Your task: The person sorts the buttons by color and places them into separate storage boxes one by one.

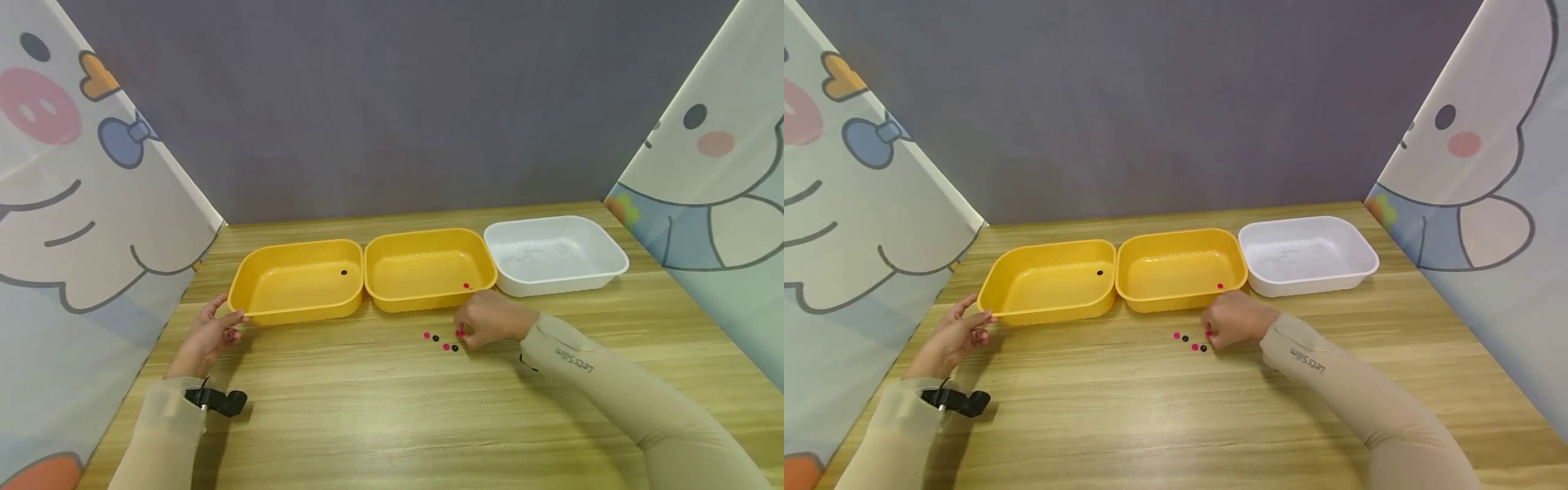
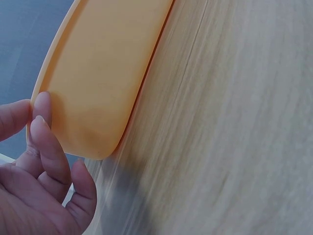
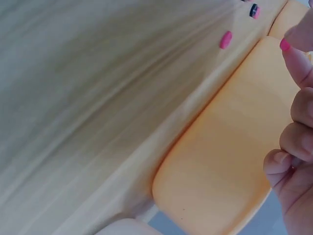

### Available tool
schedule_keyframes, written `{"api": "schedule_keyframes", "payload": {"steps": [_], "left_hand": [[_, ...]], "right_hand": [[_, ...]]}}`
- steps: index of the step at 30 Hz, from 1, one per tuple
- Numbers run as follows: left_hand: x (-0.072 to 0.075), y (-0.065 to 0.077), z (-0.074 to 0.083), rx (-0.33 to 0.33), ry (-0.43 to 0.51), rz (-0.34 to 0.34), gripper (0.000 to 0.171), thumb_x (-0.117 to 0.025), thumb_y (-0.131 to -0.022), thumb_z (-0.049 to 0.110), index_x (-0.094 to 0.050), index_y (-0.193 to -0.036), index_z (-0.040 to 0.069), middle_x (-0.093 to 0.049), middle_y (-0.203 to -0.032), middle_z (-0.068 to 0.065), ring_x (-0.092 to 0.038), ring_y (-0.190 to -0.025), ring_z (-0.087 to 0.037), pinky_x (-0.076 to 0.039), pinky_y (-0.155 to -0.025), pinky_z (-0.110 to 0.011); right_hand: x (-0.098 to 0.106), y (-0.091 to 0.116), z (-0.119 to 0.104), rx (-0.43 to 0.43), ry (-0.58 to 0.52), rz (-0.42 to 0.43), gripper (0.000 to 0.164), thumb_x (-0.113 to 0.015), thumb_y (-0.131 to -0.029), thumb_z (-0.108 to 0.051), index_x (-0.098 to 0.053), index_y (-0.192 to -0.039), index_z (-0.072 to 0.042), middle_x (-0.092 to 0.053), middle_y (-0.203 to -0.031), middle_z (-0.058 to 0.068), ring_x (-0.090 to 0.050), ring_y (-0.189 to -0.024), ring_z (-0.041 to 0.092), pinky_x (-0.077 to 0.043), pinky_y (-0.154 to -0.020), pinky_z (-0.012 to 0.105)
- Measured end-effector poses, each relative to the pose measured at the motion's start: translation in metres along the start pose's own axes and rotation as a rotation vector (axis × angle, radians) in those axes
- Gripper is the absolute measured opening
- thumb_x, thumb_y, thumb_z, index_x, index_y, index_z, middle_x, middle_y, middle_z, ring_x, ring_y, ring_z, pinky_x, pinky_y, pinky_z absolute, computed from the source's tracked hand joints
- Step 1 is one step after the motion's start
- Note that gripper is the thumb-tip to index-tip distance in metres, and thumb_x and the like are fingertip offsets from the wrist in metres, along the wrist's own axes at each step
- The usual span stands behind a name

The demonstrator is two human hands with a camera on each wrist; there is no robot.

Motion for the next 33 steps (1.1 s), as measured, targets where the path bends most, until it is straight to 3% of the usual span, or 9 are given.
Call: {"api": "schedule_keyframes", "payload": {"steps": [9, 16, 20, 26, 33], "left_hand": [[0.000, 0.000, 0.001, -0.008, 0.015, -0.019, 0.082, -0.053, -0.099, 0.013, 0.007, -0.154, 0.014, -0.068, -0.076, 0.007, -0.055, -0.051, -0.006, -0.050, -0.056, -0.020], [0.000, 0.001, 0.002, -0.014, 0.015, -0.010, 0.081, -0.052, -0.099, 0.011, 0.007, -0.154, 0.012, -0.067, -0.074, 0.007, -0.054, -0.050, -0.006, -0.049, -0.055, -0.019], [0.001, 0.000, 0.002, -0.010, 0.014, -0.008, 0.080, -0.052, -0.099, 0.010, 0.007, -0.154, 0.013, -0.067, -0.074, 0.008, -0.054, -0.050, -0.006, -0.049, -0.055, -0.019], [0.000, 0.000, 0.003, -0.023, 0.020, -0.021, 0.081, -0.053, -0.099, 0.011, 0.006, -0.154, 0.013, -0.067, -0.076, 0.007, -0.054, -0.051, -0.006, -0.049, -0.055, -0.019], [0.000, 0.000, 0.002, -0.022, 0.044, -0.037, 0.082, -0.053, -0.099, 0.011, 0.008, -0.154, 0.012, -0.067, -0.077, 0.006, -0.054, -0.051, -0.006, -0.049, -0.055, -0.019]], "right_hand": [[0.015, 0.000, 0.000, -0.053, 0.007, 0.005, 0.003, -0.072, -0.073, -0.017, -0.070, -0.076, -0.018, -0.056, -0.063, -0.014, -0.043, -0.054, 0.002, -0.043, -0.056, 0.023], [0.040, -0.003, 0.003, -0.035, 0.079, 0.088, 0.008, -0.073, -0.070, -0.013, -0.067, -0.073, -0.018, -0.065, -0.070, -0.006, -0.049, -0.057, 0.007, -0.046, -0.058, 0.028], [0.044, -0.005, 0.007, -0.030, 0.086, 0.086, 0.007, -0.071, -0.070, -0.012, -0.068, -0.074, -0.017, -0.066, -0.072, -0.006, -0.045, -0.055, 0.004, -0.046, -0.058, 0.028], [0.051, -0.007, 0.015, -0.089, 0.095, 0.077, 0.005, -0.071, -0.072, -0.013, -0.070, -0.076, -0.016, -0.066, -0.074, -0.006, -0.046, -0.056, 0.006, -0.046, -0.059, 0.029], [0.057, -0.013, 0.026, -0.103, 0.083, 0.098, 0.006, -0.071, -0.071, -0.012, -0.070, -0.076, -0.013, -0.062, -0.066, -0.008, -0.041, -0.051, 0.006, -0.043, -0.055, 0.029]]}}
Point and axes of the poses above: each hand's wrist, its own y-axis away from the middle knuckle, its own x-axis out of the back of the hand, z = x × y, the point moved 7 cm from there along -y, towards the middle knuckle
